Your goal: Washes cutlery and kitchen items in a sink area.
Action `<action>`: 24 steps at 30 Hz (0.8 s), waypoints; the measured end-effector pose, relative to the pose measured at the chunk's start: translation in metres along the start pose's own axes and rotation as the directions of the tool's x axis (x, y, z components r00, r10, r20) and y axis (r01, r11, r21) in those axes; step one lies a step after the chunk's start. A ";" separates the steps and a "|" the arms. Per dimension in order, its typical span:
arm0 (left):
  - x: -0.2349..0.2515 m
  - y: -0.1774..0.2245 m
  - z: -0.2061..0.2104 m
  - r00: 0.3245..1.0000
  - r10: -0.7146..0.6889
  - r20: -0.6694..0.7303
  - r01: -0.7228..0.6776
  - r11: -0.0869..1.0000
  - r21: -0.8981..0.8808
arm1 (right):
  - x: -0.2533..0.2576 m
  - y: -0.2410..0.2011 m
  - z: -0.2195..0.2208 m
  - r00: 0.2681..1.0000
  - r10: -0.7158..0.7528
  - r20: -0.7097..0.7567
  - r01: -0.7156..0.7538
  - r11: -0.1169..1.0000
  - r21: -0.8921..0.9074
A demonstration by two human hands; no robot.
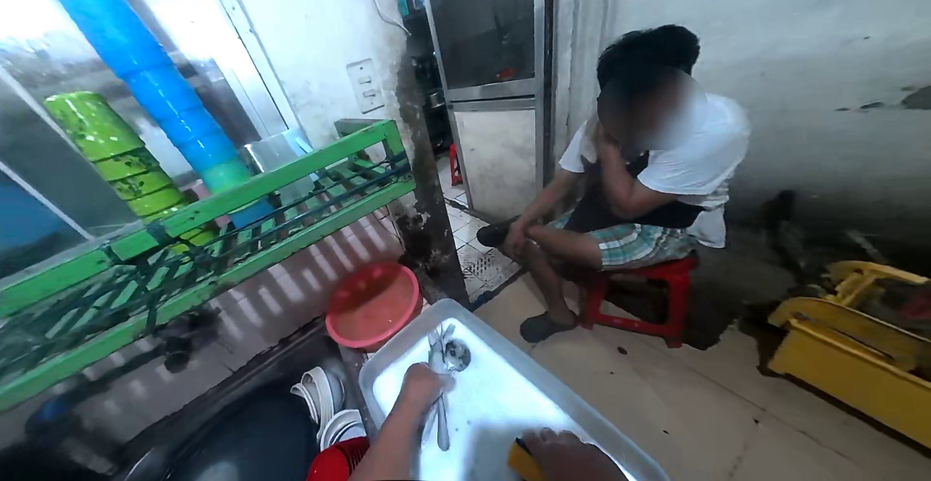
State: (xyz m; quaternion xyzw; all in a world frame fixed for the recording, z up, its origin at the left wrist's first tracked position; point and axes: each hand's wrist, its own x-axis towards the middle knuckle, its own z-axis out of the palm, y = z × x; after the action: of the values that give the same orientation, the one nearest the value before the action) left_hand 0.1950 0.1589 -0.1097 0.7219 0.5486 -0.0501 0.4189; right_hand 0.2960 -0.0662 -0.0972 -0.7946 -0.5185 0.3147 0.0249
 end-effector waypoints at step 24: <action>-0.011 -0.015 0.006 0.986 0.014 -0.168 -0.101 0.848 -0.520 | 0.004 0.000 0.008 0.999 0.004 -0.041 -0.003 1.000 0.016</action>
State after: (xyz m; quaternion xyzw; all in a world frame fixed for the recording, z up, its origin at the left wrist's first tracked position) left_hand 0.1804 0.1470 -0.1157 0.5975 0.5507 0.1718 0.5570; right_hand 0.2927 -0.0652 -0.1055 -0.8016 -0.5140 0.3026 0.0413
